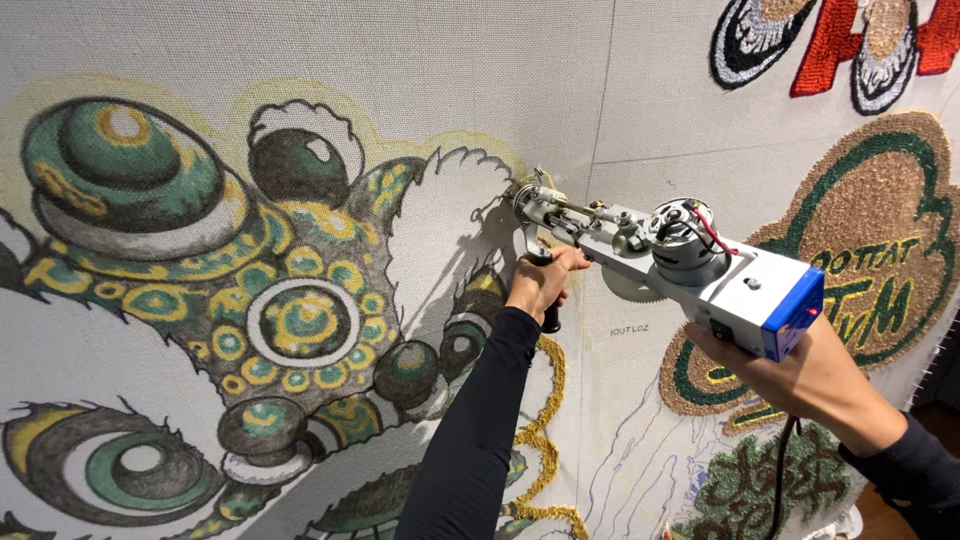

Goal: The person uses a tufting gun to apply yellow yarn onto a large vertical canvas featuring a lion head and other graphic designs.

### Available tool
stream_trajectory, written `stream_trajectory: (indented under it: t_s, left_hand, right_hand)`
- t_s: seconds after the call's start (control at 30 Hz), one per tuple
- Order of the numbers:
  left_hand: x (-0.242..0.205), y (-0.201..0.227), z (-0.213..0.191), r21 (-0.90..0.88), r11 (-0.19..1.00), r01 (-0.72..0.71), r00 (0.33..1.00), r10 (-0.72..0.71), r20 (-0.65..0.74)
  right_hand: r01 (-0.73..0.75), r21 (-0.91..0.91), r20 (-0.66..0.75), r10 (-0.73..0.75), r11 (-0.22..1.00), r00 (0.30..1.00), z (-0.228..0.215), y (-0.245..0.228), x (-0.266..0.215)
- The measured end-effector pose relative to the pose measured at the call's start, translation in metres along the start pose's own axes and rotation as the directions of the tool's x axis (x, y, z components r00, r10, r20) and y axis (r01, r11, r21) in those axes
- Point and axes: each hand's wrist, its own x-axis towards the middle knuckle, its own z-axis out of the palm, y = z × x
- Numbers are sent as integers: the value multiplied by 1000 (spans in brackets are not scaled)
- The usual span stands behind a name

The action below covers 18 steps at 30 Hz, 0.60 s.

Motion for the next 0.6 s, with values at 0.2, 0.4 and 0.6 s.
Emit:
stream_trajectory:
  t_s: [0.2,0.4,0.6]
  left_hand:
    - [-1,-2,-2,-46,999,8,1000,-7,26]
    - [-14,-1,-5,-29,996,-79,967,83,242]
    - [-51,7,6,-21,998,-65,863,67,500]
  right_hand:
    - [-4,-37,-6,3,999,1000,1,8,-6]
    - [-258,-31,16,259,966,966,-2,46,-25]
    - [-308,422,14,334,852,942,-27,108,-65]
